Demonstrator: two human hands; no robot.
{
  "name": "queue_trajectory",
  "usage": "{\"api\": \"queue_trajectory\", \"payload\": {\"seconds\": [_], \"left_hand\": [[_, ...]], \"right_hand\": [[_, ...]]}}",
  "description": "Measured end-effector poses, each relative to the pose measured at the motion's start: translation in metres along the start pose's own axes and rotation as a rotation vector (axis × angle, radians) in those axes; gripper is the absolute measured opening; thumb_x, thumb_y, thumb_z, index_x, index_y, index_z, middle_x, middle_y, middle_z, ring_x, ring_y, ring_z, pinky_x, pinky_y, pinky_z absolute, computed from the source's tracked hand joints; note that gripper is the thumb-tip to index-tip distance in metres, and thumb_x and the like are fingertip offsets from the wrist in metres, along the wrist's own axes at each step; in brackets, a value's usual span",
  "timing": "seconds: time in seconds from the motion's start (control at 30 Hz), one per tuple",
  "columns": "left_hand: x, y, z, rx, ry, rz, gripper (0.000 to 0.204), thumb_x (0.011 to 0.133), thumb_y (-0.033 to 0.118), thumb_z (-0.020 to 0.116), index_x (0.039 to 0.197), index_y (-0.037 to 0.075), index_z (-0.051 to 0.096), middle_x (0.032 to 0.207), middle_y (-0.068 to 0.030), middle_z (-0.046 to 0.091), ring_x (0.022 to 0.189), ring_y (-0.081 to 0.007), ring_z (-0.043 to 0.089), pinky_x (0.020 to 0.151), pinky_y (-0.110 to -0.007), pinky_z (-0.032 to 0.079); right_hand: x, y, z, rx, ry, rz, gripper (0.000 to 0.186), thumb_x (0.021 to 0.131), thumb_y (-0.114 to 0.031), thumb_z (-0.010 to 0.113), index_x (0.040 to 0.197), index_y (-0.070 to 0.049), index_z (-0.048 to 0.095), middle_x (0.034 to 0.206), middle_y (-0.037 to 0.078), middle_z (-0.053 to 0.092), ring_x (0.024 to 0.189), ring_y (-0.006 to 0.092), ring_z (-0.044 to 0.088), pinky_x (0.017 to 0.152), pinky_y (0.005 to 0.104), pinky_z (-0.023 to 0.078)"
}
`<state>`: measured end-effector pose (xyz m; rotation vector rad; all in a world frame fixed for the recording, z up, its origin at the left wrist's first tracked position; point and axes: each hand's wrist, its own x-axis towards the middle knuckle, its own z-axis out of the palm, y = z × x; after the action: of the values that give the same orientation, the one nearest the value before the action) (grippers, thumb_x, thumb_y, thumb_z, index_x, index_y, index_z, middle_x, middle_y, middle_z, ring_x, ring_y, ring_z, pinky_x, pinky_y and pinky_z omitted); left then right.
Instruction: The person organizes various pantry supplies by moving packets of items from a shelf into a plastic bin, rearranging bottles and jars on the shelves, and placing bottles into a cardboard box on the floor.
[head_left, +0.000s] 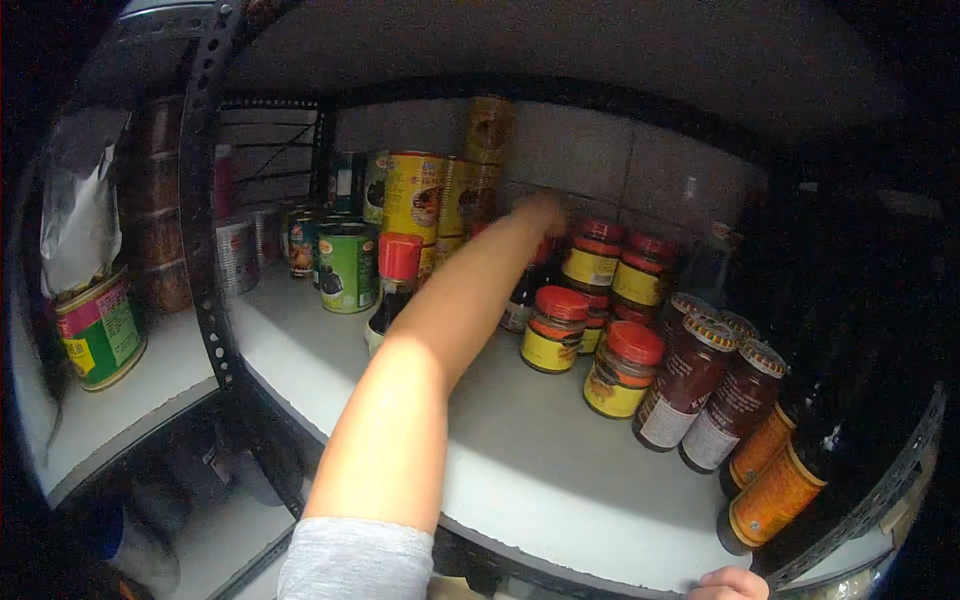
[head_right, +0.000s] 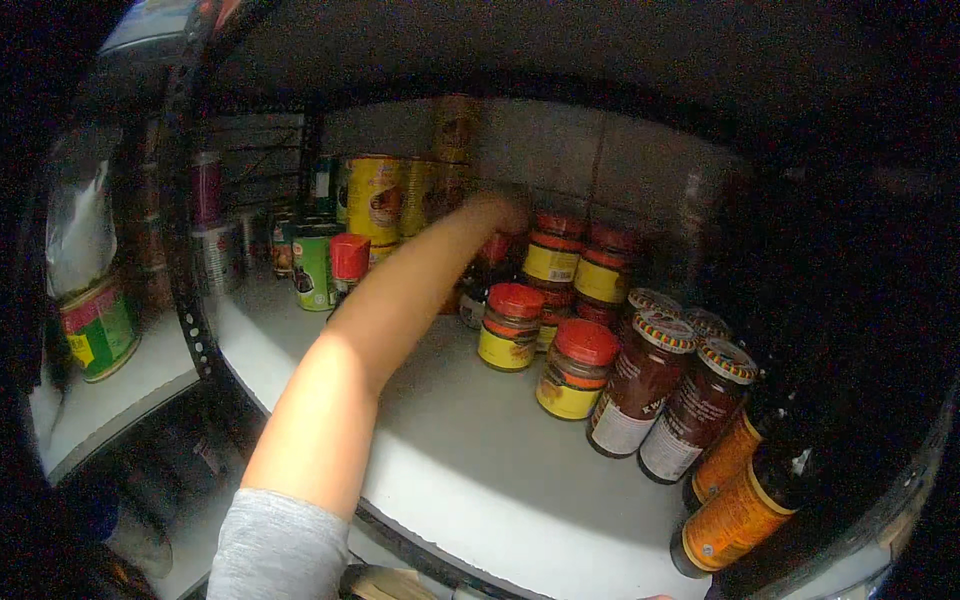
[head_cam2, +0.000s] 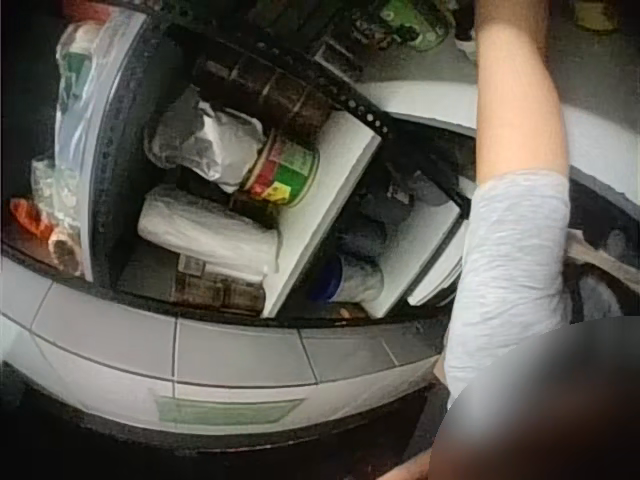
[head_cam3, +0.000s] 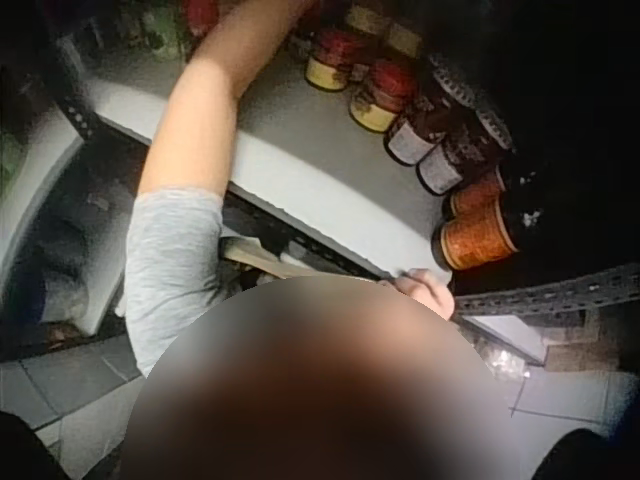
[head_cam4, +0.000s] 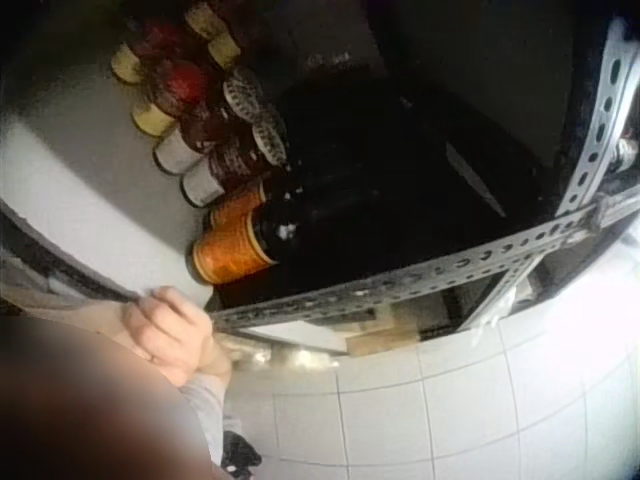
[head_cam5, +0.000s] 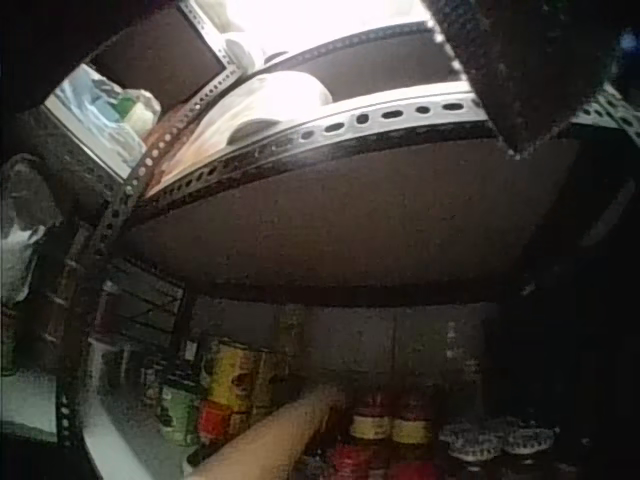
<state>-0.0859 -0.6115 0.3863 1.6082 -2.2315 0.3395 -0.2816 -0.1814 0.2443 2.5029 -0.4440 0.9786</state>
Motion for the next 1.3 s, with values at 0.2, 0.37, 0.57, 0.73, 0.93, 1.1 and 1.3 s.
{"api": "queue_trajectory", "payload": {"seconds": [0.2, 0.37, 0.57, 0.73, 0.93, 1.1, 1.3], "left_hand": [[-0.08, -0.028, -0.105, 0.213, -0.032, -0.014, 0.053, 0.084, 0.044, 0.053, 0.121, 0.007, 0.056, 0.125, -0.0133, 0.054, 0.113, -0.0304, 0.053, 0.093, -0.043, 0.044], [-0.232, -0.038, -0.146, 0.208, -0.092, -0.047, 0.085, 0.066, 0.06, 0.067, 0.13, 0.008, 0.047, 0.116, -0.0185, 0.058, 0.094, -0.0288, 0.062, 0.083, -0.038, 0.049], [-0.263, -0.088, -0.103, 0.05, -0.037, 0.032, 0.075, 0.063, 0.017, 0.079, 0.128, 0.004, 0.043, 0.111, -0.0191, 0.059, 0.089, -0.0251, 0.062, 0.077, -0.035, 0.051], [-0.235, -0.077, -0.082, -0.177, -0.019, 0.039, 0.066, 0.069, 0.014, 0.074, 0.128, 0.006, 0.044, 0.118, -0.021, 0.055, 0.107, -0.0325, 0.055, 0.091, -0.037, 0.044], [-0.17, -0.087, -0.042, 0.016, 0.043, 0.095, 0.074, 0.069, 0.017, 0.074, 0.133, 0.008, 0.038, 0.125, -0.0212, 0.051, 0.115, -0.0347, 0.05, 0.095, -0.04, 0.042], [-0.18, -0.089, -0.053, 0.126, -0.016, 0.077, 0.079, 0.064, 0.013, 0.077, 0.132, 0.01, 0.039, 0.122, -0.0208, 0.053, 0.106, -0.0374, 0.055, 0.088, -0.042, 0.047], [-0.228, -0.005, -0.066, 0.275, 0.38, 0.095, 0.068, 0.073, 0.017, 0.071, 0.132, 0.007, 0.039, 0.117, -0.0208, 0.05, 0.105, -0.0379, 0.054, 0.091, -0.041, 0.045]], "right_hand": [[-0.003, 0.013, 0.003, 0.063, 0.074, -0.138, 0.027, 0.073, -0.013, 0.065, 0.099, -0.013, 0.057, 0.074, 0.01, 0.058, 0.06, 0.0186, 0.053, 0.054, 0.0323, 0.043], [0.002, 0.005, -0.001, 0.026, 0.075, -0.121, 0.023, 0.071, -0.01, 0.065, 0.093, -0.013, 0.061, 0.072, 0.007, 0.057, 0.06, 0.0171, 0.052, 0.055, 0.0297, 0.044], [0.005, 0.002, 0.002, -0.011, 0.076, -0.078, 0.024, 0.066, -0.011, 0.069, 0.089, -0.012, 0.061, 0.07, 0.006, 0.056, 0.059, 0.0175, 0.053, 0.055, 0.0292, 0.044], [0.006, -0.005, 0.004, -0.066, 0.079, 0.009, 0.016, 0.065, -0.01, 0.07, 0.079, -0.01, 0.062, 0.068, 0.005, 0.056, 0.059, 0.0177, 0.053, 0.054, 0.03, 0.044], [-0.002, 0.003, 0.009, -0.253, 0.075, -0.058, 0.034, 0.066, -0.015, 0.065, 0.099, -0.021, 0.064, 0.066, -0.007, 0.049, 0.057, 0.0084, 0.047, 0.054, 0.0213, 0.038], [-0.008, 0.003, 0.018, -0.202, 0.077, 0.001, 0.022, 0.07, -0.019, 0.066, 0.091, -0.022, 0.062, 0.071, -0.004, 0.056, 0.058, 0.0123, 0.051, 0.056, 0.0287, 0.042], [-0.012, 0.0, 0.012, -0.215, 0.035, 0.043, 0.022, 0.07, -0.018, 0.067, 0.09, -0.023, 0.061, 0.074, -0.003, 0.059, 0.059, 0.0124, 0.052, 0.059, 0.0302, 0.043]]}}
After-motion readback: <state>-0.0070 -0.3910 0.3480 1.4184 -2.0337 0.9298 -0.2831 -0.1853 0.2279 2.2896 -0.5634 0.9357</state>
